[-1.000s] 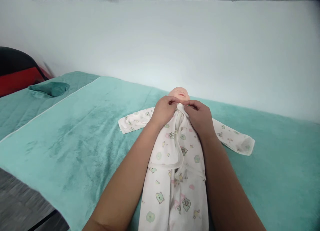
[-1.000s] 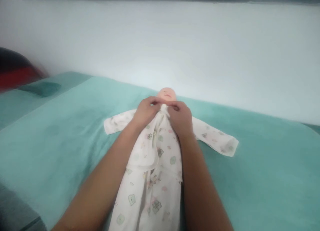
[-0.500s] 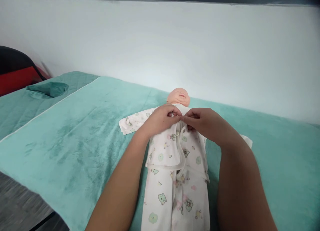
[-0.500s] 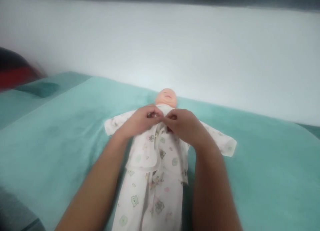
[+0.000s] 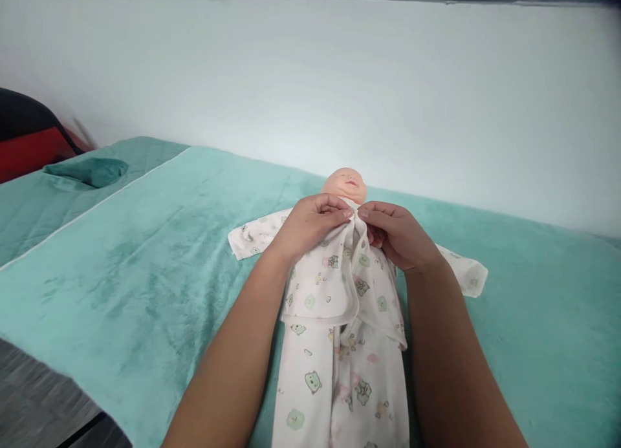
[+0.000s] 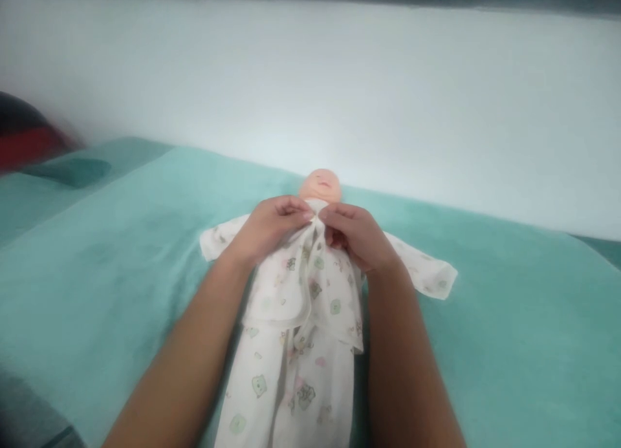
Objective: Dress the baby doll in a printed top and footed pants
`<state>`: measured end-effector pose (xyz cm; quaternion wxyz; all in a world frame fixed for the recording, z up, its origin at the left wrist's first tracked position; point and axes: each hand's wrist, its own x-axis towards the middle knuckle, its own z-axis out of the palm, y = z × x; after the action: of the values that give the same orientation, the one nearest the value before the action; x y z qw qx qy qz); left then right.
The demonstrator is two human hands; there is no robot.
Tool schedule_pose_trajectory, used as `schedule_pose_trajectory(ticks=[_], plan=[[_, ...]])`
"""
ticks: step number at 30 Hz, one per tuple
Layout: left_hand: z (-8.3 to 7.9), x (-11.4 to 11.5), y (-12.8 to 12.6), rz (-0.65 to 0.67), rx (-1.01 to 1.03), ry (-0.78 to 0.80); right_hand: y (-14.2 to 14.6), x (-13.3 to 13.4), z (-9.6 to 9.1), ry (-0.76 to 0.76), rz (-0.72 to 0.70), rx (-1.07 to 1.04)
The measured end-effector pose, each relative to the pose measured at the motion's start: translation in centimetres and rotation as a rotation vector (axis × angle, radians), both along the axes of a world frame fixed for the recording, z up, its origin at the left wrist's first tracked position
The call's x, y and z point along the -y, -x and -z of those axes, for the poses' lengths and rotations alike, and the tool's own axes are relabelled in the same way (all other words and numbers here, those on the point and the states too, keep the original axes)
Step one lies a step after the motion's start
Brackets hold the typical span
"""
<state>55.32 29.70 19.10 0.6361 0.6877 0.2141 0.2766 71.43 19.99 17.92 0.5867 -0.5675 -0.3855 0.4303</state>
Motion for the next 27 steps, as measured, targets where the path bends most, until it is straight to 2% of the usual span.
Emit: schedule_pose_trajectory(ticks=[8,13,16,22,27], plan=[[0.3,-0.1,-0.1,0.026,0.037,0.06,0.0,0.0,0.0,-0.005,-0.016,-0.014],[0.4,-0.3,-0.2,0.032,0.028,0.037,0.2,-0.1,-0.3,0.023,0.008,-0.025],[0.5,-0.5,0.1,0.021,0.021,0.026,0.4,0.1,-0.7,0.06,0.013,0.054],[0.8,-1.3,0.7,0.032,0.058,0.069,0.8,0.7,-2.0,0.193,-0.002,0.393],[0.9,-1.5,0.7,0.049,0.076,0.076,0.5,0.7,-1.7,0.184,0.036,0.35]])
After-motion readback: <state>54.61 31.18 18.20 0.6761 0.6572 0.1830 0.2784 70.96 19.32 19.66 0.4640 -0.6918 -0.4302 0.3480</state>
